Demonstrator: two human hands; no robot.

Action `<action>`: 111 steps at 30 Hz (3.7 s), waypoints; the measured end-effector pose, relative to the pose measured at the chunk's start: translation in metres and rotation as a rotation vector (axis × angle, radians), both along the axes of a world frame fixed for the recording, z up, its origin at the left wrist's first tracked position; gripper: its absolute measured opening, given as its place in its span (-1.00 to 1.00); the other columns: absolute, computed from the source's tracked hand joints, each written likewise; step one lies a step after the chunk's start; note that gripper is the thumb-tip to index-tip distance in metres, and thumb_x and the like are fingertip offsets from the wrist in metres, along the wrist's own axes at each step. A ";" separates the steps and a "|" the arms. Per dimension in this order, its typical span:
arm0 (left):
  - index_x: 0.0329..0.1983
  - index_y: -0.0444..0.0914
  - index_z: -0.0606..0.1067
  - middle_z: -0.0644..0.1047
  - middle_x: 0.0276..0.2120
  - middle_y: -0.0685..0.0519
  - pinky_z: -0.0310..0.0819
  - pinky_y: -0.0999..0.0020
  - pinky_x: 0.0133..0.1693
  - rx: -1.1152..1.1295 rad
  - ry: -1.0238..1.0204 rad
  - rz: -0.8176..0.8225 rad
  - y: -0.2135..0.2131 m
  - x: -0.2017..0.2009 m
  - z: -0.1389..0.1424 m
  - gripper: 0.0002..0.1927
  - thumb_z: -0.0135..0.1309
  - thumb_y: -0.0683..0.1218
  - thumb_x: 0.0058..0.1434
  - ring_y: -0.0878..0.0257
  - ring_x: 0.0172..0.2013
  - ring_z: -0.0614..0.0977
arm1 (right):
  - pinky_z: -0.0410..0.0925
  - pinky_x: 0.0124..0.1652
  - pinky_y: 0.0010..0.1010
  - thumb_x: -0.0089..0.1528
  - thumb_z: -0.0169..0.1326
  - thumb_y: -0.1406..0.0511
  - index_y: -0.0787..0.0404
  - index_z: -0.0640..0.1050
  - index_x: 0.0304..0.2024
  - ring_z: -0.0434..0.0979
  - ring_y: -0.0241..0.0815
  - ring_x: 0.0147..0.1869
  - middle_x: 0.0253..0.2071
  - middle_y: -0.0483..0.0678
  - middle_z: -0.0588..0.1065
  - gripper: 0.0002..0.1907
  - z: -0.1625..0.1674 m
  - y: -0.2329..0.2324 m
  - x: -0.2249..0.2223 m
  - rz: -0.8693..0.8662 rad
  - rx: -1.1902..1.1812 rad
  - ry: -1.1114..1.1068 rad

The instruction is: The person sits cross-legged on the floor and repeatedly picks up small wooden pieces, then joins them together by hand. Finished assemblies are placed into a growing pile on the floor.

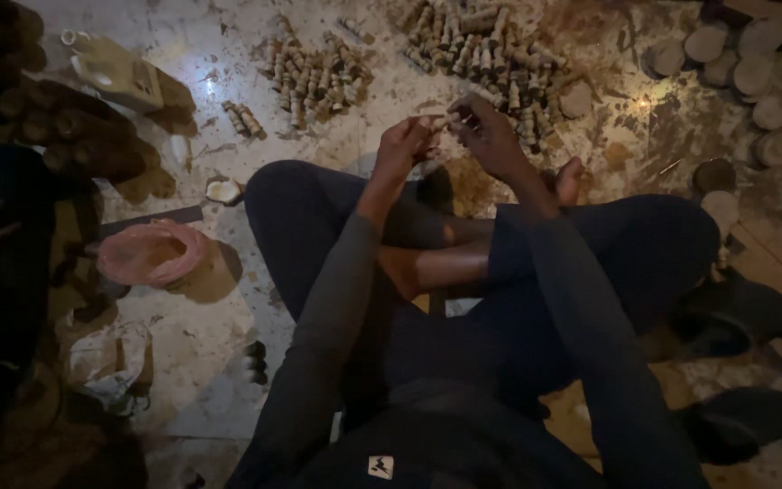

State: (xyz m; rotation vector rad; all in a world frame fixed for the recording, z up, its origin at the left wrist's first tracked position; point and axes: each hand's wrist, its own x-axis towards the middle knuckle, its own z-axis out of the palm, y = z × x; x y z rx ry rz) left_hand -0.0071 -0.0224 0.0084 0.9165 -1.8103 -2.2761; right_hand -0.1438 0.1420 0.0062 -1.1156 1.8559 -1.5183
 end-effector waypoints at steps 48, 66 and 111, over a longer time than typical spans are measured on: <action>0.14 -0.23 0.64 0.69 -0.23 0.11 0.65 0.31 -0.23 -0.655 0.130 0.136 0.008 0.005 -0.014 -0.62 -0.08 0.07 0.58 0.36 -0.25 0.75 | 0.39 -0.14 -0.06 0.34 0.26 0.37 0.34 0.55 -0.14 0.51 0.16 -0.13 -0.20 0.16 0.48 -0.84 0.017 -0.005 0.029 -0.080 0.037 0.564; 0.30 -0.22 0.56 0.49 -0.38 0.07 0.57 0.26 -0.37 -0.263 0.256 0.208 0.007 0.006 0.000 -0.56 -0.05 0.14 0.59 0.33 -0.46 0.47 | 0.53 0.11 -0.21 0.48 0.12 0.29 0.28 0.42 0.07 0.63 -0.11 0.18 0.18 0.01 0.46 -0.77 -0.007 -0.009 0.006 -0.200 -0.106 -0.298; 0.27 -0.21 0.53 0.68 0.08 -0.09 0.76 0.16 0.02 -0.778 0.383 0.036 0.010 0.003 -0.007 -0.68 -0.19 -0.20 0.63 0.07 0.01 0.77 | 0.15 -0.46 -0.22 0.56 0.05 0.18 0.30 0.58 0.01 0.20 -0.20 -0.57 -0.57 0.01 0.31 -0.71 -0.003 -0.008 0.017 -0.153 0.280 0.134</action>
